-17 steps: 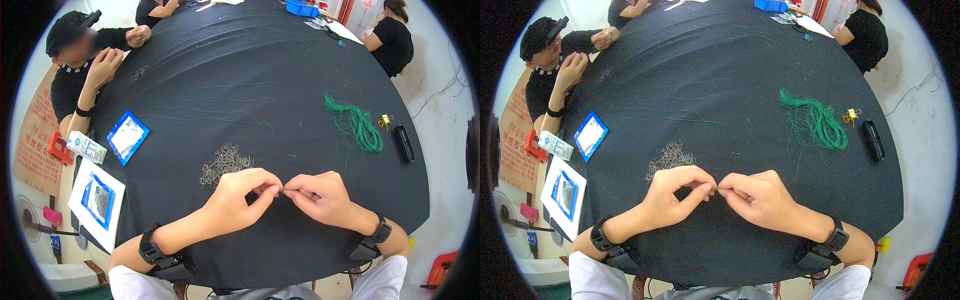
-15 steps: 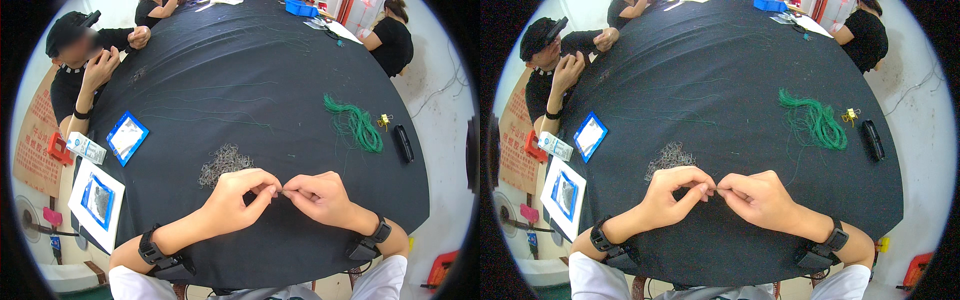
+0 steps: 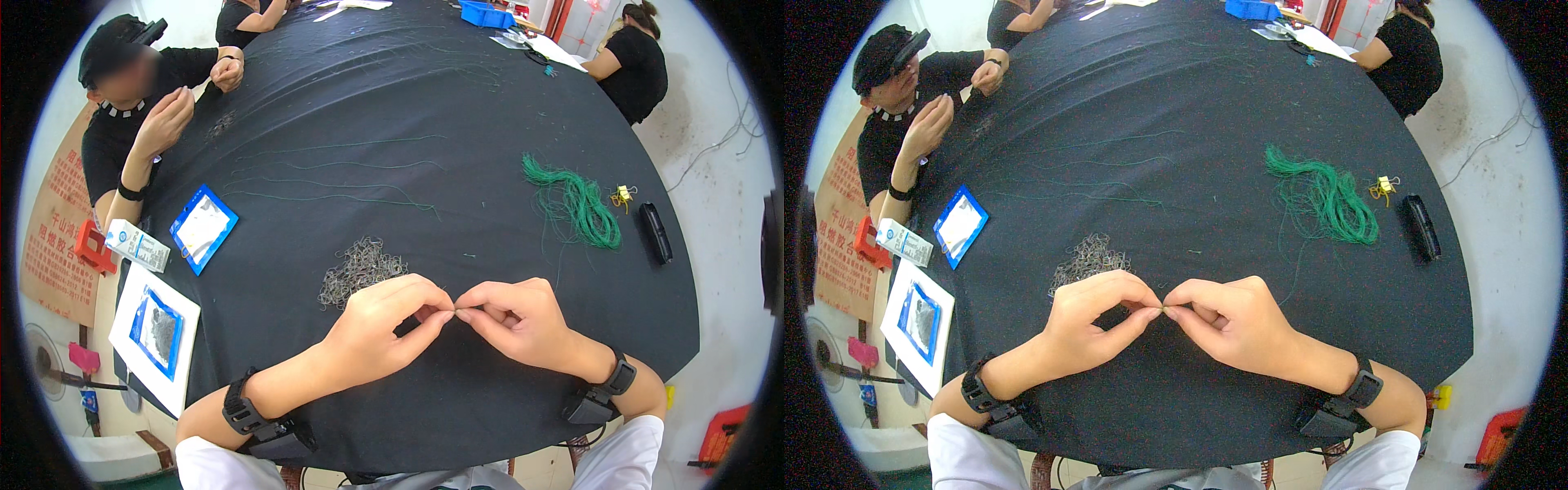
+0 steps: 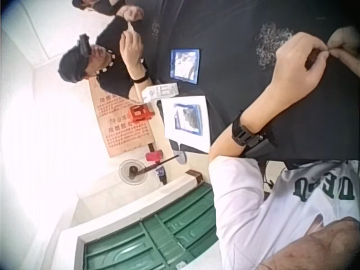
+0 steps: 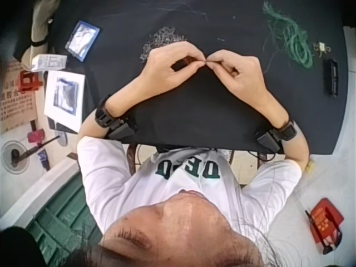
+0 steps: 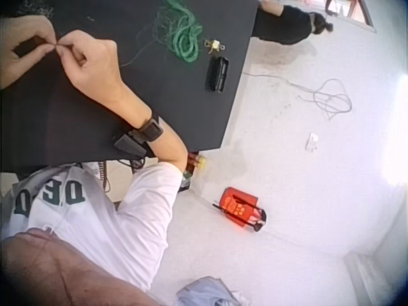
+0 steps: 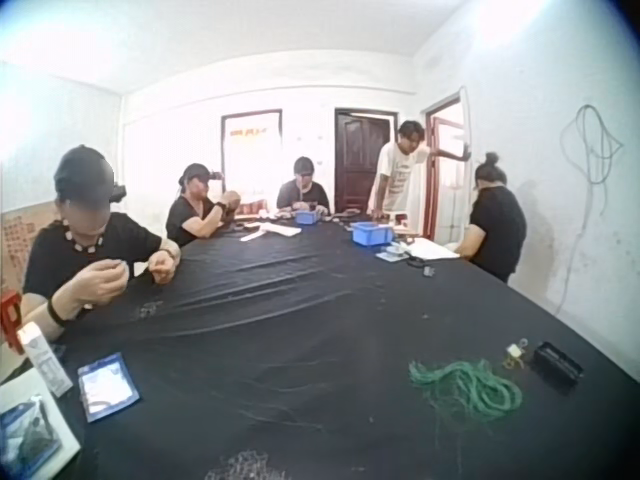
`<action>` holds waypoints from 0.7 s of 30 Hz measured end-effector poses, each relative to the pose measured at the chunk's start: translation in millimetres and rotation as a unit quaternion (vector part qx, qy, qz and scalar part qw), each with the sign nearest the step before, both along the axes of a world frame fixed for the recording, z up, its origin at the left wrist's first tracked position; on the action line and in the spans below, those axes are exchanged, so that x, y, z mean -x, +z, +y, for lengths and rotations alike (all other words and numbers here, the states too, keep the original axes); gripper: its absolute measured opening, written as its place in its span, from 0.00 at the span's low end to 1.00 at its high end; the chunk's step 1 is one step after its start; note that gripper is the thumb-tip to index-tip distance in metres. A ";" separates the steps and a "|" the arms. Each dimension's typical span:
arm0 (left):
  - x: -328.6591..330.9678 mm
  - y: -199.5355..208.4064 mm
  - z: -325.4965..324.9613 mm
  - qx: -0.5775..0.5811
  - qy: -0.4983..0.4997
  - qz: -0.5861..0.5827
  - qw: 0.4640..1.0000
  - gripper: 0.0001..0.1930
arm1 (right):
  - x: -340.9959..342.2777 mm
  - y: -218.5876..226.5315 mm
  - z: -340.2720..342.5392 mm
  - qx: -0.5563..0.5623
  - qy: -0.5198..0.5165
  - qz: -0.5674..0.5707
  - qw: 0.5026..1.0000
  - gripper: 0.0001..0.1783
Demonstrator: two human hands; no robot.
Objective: The person threads a thin green line through a small metal hook and a tiny metal ring, tying knots to secure the components together.
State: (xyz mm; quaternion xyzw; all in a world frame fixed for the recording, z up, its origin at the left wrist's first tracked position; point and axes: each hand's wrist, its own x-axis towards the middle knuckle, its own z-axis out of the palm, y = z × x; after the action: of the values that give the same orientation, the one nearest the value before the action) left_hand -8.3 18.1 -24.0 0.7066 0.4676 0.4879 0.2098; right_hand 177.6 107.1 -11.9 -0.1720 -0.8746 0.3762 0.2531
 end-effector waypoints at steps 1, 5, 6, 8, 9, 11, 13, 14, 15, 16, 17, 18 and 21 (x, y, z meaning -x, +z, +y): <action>-0.4 0.2 -0.2 0.000 0.000 0.000 1.000 0.05 | -0.2 1.1 -0.1 0.000 0.000 0.000 1.000 0.04; -0.1 2.4 -0.2 0.001 0.015 -0.014 1.000 0.04 | -1.0 0.0 0.1 0.063 -0.012 0.011 0.998 0.04; 0.3 2.6 0.0 0.002 0.013 -0.012 1.000 0.04 | -1.5 -0.9 0.5 0.073 -0.013 0.021 0.997 0.03; 0.1 2.7 -0.5 0.009 0.020 -0.018 1.000 0.04 | -2.4 0.0 0.0 0.097 -0.024 0.028 0.995 0.03; 0.2 2.7 -0.8 0.017 0.028 -0.024 0.999 0.04 | -2.7 0.8 -0.3 0.122 -0.033 0.035 0.991 0.02; 1.1 2.8 -1.2 0.026 0.031 -0.029 0.999 0.05 | -2.8 4.7 -1.1 0.144 -0.038 0.048 0.988 0.02; 1.3 2.3 -1.3 0.036 0.035 -0.034 0.998 0.05 | -2.4 5.5 -1.3 0.166 -0.043 0.061 0.983 0.02; 1.1 2.2 -1.2 0.037 0.032 -0.034 0.998 0.05 | -2.3 5.7 -1.7 0.164 -0.035 0.061 0.984 0.02; 1.0 2.1 -1.2 0.037 0.029 -0.034 0.998 0.05 | -2.2 5.8 -2.0 0.161 -0.026 0.061 0.985 0.02; 0.9 2.2 -1.4 0.038 0.029 -0.034 0.998 0.05 | -2.0 5.2 -2.2 0.162 -0.027 0.061 0.985 0.02; 0.6 2.2 -1.1 0.037 0.026 -0.033 0.998 0.05 | -2.1 3.9 -1.9 0.145 -0.024 0.051 0.988 0.02; 0.3 2.1 -0.9 0.036 0.023 -0.031 0.999 0.05 | -2.1 2.8 -1.7 0.128 -0.022 0.041 0.991 0.01; -0.4 2.7 -1.3 0.036 0.021 -0.033 0.999 0.05 | -1.8 1.7 -2.0 0.102 -0.019 0.036 0.994 0.02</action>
State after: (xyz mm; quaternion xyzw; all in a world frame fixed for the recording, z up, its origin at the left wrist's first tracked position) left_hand -7.9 16.8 -21.3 0.6726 0.4921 0.4978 0.2400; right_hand 179.4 105.1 -10.2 -0.1995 -0.8189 0.4642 0.2722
